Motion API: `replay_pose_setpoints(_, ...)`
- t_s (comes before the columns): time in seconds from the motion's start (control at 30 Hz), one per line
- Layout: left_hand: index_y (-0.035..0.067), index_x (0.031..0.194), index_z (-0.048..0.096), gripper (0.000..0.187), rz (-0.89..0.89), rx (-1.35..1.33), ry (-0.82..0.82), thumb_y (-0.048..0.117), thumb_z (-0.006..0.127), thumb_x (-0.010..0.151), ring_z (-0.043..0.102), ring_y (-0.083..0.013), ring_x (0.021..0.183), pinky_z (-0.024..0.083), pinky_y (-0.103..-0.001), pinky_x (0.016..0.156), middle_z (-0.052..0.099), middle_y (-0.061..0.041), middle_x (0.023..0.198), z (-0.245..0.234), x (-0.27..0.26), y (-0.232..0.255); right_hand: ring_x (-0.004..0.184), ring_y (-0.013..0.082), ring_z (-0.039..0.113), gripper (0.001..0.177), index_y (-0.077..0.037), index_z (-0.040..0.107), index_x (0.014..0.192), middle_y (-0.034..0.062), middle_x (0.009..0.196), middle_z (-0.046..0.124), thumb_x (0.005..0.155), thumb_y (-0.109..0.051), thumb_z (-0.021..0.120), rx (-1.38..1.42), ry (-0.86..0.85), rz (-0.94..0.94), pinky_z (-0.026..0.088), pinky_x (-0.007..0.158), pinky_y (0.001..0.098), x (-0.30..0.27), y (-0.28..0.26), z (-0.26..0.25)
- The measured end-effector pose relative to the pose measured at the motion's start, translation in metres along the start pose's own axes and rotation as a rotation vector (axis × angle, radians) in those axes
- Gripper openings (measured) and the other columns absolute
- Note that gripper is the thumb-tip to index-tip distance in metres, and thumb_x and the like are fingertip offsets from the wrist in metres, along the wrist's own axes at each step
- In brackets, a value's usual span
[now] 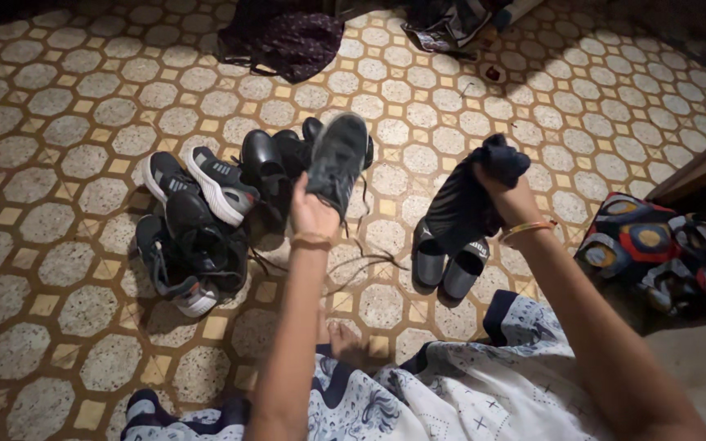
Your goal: The person sits on a tiled floor and cleans several pairs of shoes using a cloth. They wipe the exterior of sneakers and slides, then tie the laces on a pair of sneakers.
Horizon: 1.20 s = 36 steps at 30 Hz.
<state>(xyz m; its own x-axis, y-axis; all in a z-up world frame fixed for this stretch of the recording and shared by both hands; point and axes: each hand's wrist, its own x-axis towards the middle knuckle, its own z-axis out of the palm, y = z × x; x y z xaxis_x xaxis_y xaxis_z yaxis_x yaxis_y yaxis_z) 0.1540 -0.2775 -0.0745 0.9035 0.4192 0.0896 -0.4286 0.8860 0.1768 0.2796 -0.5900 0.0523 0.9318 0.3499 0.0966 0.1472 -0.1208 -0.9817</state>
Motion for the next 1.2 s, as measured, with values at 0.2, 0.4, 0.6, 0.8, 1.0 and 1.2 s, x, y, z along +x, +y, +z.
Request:
replay_pose_setpoints(0.2, 0.007, 0.127, 0.062, 0.037, 0.105, 0.073, 0.554, 0.02, 0.069, 0.093, 0.064, -0.027, 0.113, 0.054, -0.042, 0.101, 0.066, -0.011, 0.126, -0.018, 0.026, -0.038, 0.097, 0.0119, 0.063, 0.043, -0.007, 0.067, 0.121, -0.0009, 0.11, 0.07, 0.091, -0.035, 0.078, -0.009, 0.14, 0.059, 0.051, 0.086, 0.0294, 0.012, -0.011, -0.025)
replay_pose_setpoints(0.4, 0.002, 0.118, 0.068, 0.033, -0.451, -0.251, 0.146, 0.029, 0.062, 0.1, 0.071, -0.0258, 0.1, 0.059, -0.038, 0.094, 0.073, -0.012, 0.112, -0.03, -0.044, -0.199, 0.101, 0.0139, 0.069, 0.05, -0.011, 0.064, 0.128, 0.0015, 0.113, 0.072, 0.095, -0.046, 0.075, 0.038, 0.381, 0.141, 0.055, 0.089, 0.03, 0.028, -0.036, -0.08)
replay_pose_setpoints(0.6, 0.002, 0.122, 0.067, 0.042, -0.712, -0.284, 0.347, 0.036, 0.061, 0.097, 0.071, -0.0255, 0.106, 0.056, -0.038, 0.102, 0.075, -0.012, 0.115, -0.017, -0.089, -0.353, 0.108, 0.018, 0.072, 0.029, -0.006, 0.067, 0.131, 0.0049, 0.116, 0.072, 0.108, -0.023, 0.072, 0.655, 0.15, -0.188, 0.06, 0.101, 0.032, 0.027, -0.063, -0.119)
replay_pose_setpoints(0.8, 0.0, 0.138, 0.059, 0.058, -0.843, 0.062, 0.583, 0.041, 0.067, 0.098, 0.061, -0.0257, 0.125, 0.043, -0.037, 0.116, 0.063, -0.013, 0.137, -0.065, -0.13, -0.425, 0.092, 0.0185, 0.073, 0.026, -0.01, 0.067, 0.122, 0.0031, 0.103, 0.073, 0.104, -0.027, 0.074, 0.648, 0.239, -0.07, 0.061, 0.086, 0.0341, 0.022, -0.075, -0.113)
replay_pose_setpoints(1.0, 0.002, 0.138, 0.054, 0.057, -0.949, 0.447, 0.419, 0.042, 0.063, 0.099, 0.055, -0.0262, 0.127, 0.042, -0.042, 0.111, 0.058, -0.015, 0.14, -0.084, -0.101, -0.398, 0.084, 0.0111, 0.065, 0.038, -0.01, 0.069, 0.118, -0.0021, 0.098, 0.069, 0.094, -0.038, 0.079, 0.293, 0.273, 0.031, 0.054, 0.076, 0.0288, 0.022, -0.037, -0.076)
replay_pose_setpoints(1.2, 0.0, 0.115, 0.063, 0.035, -0.692, 0.234, -0.054, 0.03, 0.053, 0.102, 0.069, -0.0245, 0.102, 0.06, -0.035, 0.091, 0.069, -0.013, 0.109, -0.116, 0.002, -0.222, 0.092, 0.0078, 0.061, 0.037, -0.006, 0.069, 0.119, -0.0027, 0.104, 0.07, 0.096, -0.034, 0.077, -0.136, 0.121, -0.05, 0.051, 0.083, 0.0274, 0.018, -0.004, -0.021)
